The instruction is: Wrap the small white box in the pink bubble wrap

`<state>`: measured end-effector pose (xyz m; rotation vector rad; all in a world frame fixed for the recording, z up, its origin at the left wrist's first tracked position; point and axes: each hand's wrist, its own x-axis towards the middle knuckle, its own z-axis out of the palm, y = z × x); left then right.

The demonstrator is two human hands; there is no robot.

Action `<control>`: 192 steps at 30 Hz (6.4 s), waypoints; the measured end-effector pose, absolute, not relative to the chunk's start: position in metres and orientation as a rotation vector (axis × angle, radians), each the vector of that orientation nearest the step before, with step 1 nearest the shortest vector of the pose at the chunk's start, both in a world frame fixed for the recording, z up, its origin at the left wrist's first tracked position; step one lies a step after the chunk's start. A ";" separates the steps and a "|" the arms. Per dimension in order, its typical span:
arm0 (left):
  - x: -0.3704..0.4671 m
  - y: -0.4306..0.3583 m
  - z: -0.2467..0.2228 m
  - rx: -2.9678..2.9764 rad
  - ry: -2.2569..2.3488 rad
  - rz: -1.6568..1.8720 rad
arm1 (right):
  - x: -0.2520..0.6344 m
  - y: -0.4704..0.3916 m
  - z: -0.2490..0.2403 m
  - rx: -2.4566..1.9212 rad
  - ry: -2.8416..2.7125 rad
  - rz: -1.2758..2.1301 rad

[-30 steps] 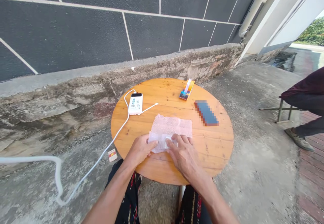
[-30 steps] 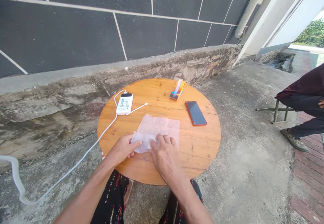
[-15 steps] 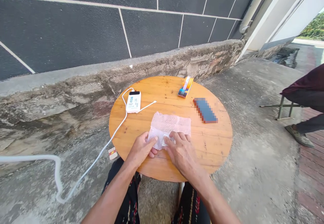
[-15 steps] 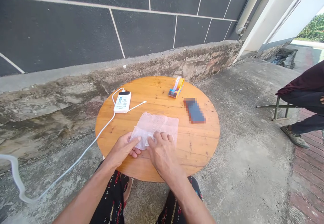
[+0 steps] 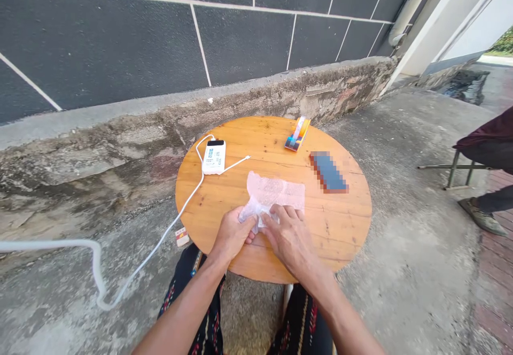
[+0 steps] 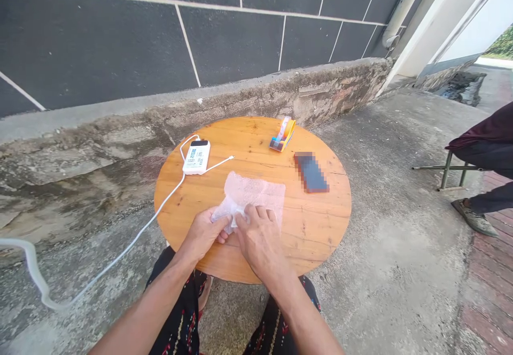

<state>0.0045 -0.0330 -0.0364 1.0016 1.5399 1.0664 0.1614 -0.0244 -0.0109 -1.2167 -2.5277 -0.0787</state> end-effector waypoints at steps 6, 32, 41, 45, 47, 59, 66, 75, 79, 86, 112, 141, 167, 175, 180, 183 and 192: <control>0.010 -0.030 -0.036 0.984 1.581 1.131 | 0.162 -0.024 -0.013 -1.217 -2.530 -0.065; 0.009 -0.046 -0.036 2.095 1.416 1.221 | 0.165 -0.025 -0.026 -1.200 -2.277 0.267; -0.001 -0.044 -0.024 2.469 1.246 0.922 | 0.165 -0.024 -0.028 -1.205 -2.265 0.266; 0.000 -0.049 -0.016 2.513 1.253 0.833 | 0.163 -0.022 -0.025 -1.214 -2.286 0.264; 0.000 -0.049 -0.014 2.529 1.252 0.824 | 0.164 -0.021 -0.023 -1.211 -2.301 0.275; -0.007 -0.028 -0.007 2.585 1.155 0.670 | 0.236 -0.050 -0.028 -1.502 -1.961 0.638; -0.005 -0.026 -0.012 2.600 1.157 0.727 | 0.247 -0.051 -0.052 -1.615 -1.641 0.970; 0.001 -0.029 -0.008 2.598 1.220 0.721 | 0.231 -0.042 -0.058 -1.433 -1.340 1.321; 0.002 -0.029 -0.006 2.598 1.231 0.713 | 0.230 -0.036 -0.057 -1.399 -1.312 1.378; 0.003 -0.031 -0.012 2.669 1.224 0.758 | 0.226 -0.032 -0.053 -1.392 -1.309 1.438; 0.000 -0.031 -0.016 2.614 1.111 0.840 | 0.209 -0.015 -0.050 -1.690 -1.550 1.195; 0.010 -0.026 0.008 2.674 1.233 0.392 | 0.187 -0.019 -0.044 -1.952 -1.408 1.052; 0.026 -0.030 0.010 2.865 1.310 0.052 | 0.199 -0.029 -0.050 -1.554 -1.397 1.109; 0.022 -0.026 0.013 2.800 1.272 0.031 | 0.201 -0.030 -0.049 -1.611 -1.478 1.081; 0.021 -0.026 0.013 2.779 1.267 0.044 | 0.198 -0.029 -0.052 -1.681 -1.527 0.934; 0.020 -0.026 0.014 2.807 1.233 0.058 | 0.196 -0.029 -0.051 -1.717 -1.512 0.867; 0.023 -0.027 0.016 2.916 1.154 0.042 | 0.189 -0.027 -0.046 -1.847 -1.469 0.722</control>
